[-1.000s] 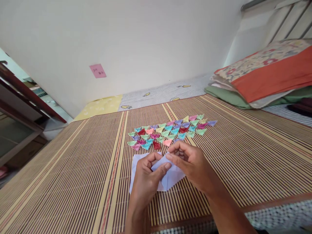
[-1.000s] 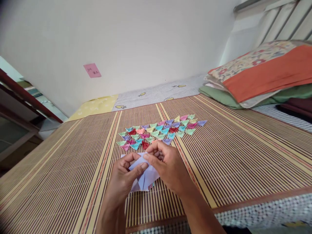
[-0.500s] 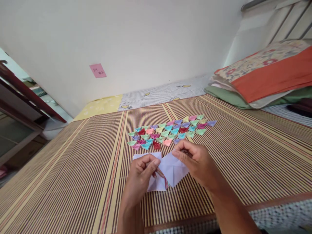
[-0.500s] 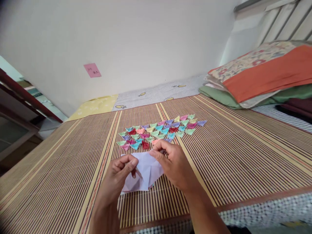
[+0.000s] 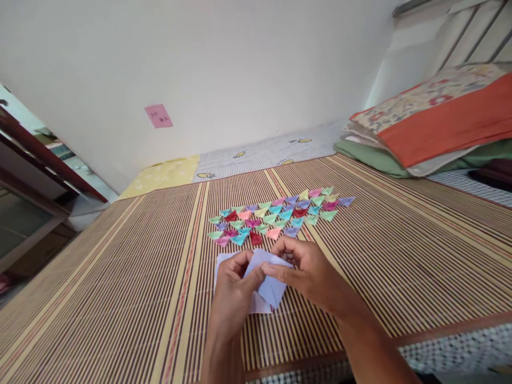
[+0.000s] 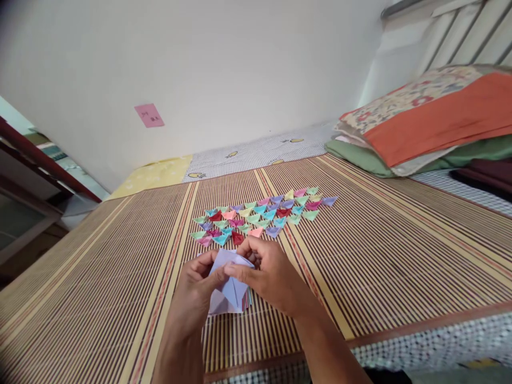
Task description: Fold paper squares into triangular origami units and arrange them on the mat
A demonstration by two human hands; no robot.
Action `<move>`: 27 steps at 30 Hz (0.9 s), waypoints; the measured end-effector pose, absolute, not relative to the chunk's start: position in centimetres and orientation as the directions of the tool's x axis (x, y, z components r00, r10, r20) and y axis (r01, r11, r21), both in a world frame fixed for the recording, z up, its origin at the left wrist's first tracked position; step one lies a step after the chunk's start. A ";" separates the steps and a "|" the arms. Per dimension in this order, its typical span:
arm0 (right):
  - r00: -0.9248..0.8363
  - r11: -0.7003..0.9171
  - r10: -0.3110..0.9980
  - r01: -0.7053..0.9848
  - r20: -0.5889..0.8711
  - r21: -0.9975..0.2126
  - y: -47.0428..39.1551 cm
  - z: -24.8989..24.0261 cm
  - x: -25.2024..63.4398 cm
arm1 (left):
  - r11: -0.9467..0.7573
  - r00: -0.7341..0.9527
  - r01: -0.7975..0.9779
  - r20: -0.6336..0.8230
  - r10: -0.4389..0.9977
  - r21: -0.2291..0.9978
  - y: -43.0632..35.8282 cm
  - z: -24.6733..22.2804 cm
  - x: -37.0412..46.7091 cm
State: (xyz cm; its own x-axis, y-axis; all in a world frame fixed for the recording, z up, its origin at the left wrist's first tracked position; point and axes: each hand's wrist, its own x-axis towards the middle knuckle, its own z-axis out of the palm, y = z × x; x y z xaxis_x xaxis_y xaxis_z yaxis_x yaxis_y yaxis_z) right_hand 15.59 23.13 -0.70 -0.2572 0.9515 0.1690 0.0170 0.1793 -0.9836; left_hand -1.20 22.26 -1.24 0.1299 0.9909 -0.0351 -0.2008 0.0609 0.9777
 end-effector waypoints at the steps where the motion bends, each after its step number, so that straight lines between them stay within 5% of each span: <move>1: -0.267 0.163 0.951 0.000 0.157 -0.987 23.2 -0.8 15.6 | 0.060 0.115 -0.235 -0.033 0.993 0.970 22.3 -1.3 -1.3; 10: -0.291 0.072 0.949 -0.184 0.124 -0.980 23.0 -1.7 15.2 | 0.155 0.138 -0.484 -0.100 0.985 0.861 22.6 -1.5 -0.7; 27: -0.046 0.284 0.958 -0.012 0.284 -0.959 23.6 -1.2 18.1 | 0.076 0.051 -0.425 -0.060 0.997 0.902 22.3 -1.5 -0.7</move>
